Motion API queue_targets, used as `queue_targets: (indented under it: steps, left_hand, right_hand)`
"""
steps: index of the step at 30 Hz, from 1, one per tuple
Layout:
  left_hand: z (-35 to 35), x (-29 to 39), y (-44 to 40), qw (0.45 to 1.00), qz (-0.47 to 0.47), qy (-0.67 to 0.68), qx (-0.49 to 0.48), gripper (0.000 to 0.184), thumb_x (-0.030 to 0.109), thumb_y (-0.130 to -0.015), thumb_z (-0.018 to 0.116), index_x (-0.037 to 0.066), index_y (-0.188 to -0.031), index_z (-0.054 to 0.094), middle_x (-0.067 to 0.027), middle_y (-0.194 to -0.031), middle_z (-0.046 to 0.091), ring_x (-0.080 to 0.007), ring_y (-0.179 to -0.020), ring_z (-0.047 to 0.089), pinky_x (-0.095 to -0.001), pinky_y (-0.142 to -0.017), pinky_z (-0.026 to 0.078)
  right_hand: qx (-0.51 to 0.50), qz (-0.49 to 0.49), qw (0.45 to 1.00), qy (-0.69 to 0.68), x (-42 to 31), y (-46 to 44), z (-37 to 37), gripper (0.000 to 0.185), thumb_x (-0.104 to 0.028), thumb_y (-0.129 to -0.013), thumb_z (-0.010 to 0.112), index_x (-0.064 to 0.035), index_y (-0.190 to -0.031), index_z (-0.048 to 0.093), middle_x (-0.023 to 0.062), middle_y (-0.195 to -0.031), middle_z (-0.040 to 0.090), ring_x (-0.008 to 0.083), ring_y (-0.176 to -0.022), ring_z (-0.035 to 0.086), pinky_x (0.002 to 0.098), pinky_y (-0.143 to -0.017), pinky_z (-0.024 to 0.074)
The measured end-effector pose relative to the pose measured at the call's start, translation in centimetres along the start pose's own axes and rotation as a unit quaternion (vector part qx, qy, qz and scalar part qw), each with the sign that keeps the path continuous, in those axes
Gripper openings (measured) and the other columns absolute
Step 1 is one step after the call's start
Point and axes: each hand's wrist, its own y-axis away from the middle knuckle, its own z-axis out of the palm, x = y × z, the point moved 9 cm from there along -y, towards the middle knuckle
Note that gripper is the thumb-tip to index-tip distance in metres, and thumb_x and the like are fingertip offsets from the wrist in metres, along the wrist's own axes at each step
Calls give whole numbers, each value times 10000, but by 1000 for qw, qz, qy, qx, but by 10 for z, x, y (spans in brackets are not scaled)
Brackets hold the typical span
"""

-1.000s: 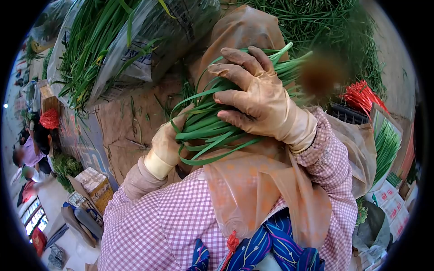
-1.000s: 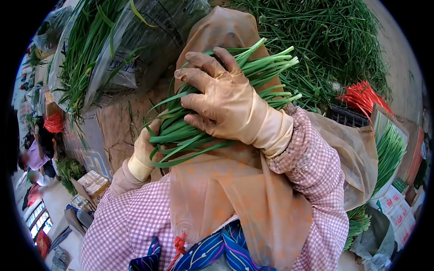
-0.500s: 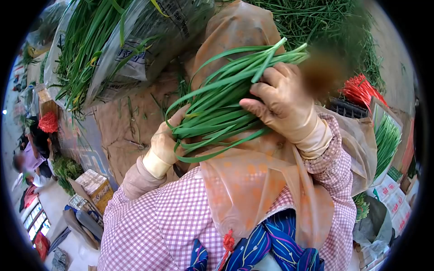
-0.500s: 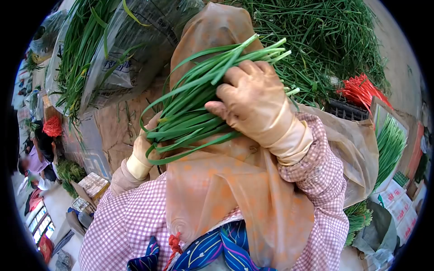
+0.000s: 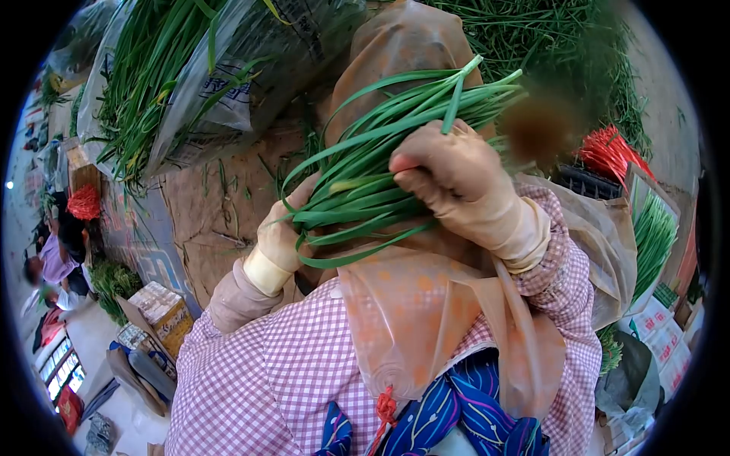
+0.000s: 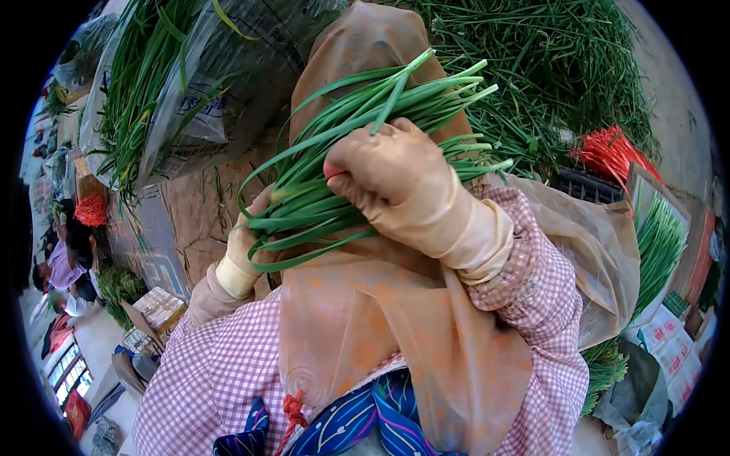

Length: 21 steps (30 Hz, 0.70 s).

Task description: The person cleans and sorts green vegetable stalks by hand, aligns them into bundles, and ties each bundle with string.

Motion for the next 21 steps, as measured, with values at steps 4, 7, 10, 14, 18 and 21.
queue_targets:
  steps: [4, 7, 10, 14, 18, 21]
  left_hand:
    - [13, -5, 1, 947, -53, 315, -21, 626, 126, -893, 546, -14, -1456, 313, -159, -1382, 495, -243, -1244, 506, -346, -1042, 414]
    - [16, -16, 0, 899, -74, 432, -30, 587, 247, -963, 434, -20, -1463, 283, -190, -1418, 440, -326, -1273, 472, -453, -1058, 408]
    - [-2, -51, 2, 899, -50, 430, -65, 548, 209, -973, 427, 21, -1471, 294, -194, -1414, 442, -342, -1256, 488, -468, -1030, 441]
    - [0, -30, 6, 953, -1, 300, -29, 485, 115, -981, 404, 73, -1461, 348, -188, -1395, 469, -336, -1212, 528, -440, -982, 494]
    - [1, -22, 9, 944, -5, 330, -16, 459, 80, -974, 451, 53, -1429, 400, -168, -1348, 522, -297, -1185, 552, -410, -973, 497]
    - [-8, -14, 20, 988, -40, 144, -37, 540, 36, -945, 508, 56, -1460, 344, -149, -1354, 521, -245, -1178, 550, -359, -973, 478]
  right_hand:
    - [230, 191, 875, -381, 31, 32, -45, 162, -169, -952, 603, -36, -1043, 603, 1, -729, 596, 83, -606, 551, 213, -510, 407]
    - [356, 224, 857, -298, 49, 64, -119, 207, -191, -967, 584, -25, -1089, 611, -17, -675, 563, 58, -559, 499, 180, -461, 339]
    - [430, 177, 824, -322, 73, 106, -188, 244, -220, -973, 561, -29, -1117, 610, -43, -660, 507, 26, -536, 437, 181, -465, 317]
    - [505, 204, 824, -155, 119, 179, -271, 291, -245, -969, 557, -25, -1156, 593, -2, -794, 613, 38, -589, 497, 189, -510, 393]
    - [417, 349, 800, 254, 131, 222, -239, 490, -378, -916, 635, 8, -1212, 578, 112, -1058, 671, 143, -950, 593, 276, -844, 469]
    - [373, 436, 810, -121, 96, 184, -129, 547, -426, -905, 640, -24, -1267, 559, 131, -1154, 633, 179, -1097, 569, 310, -952, 429]
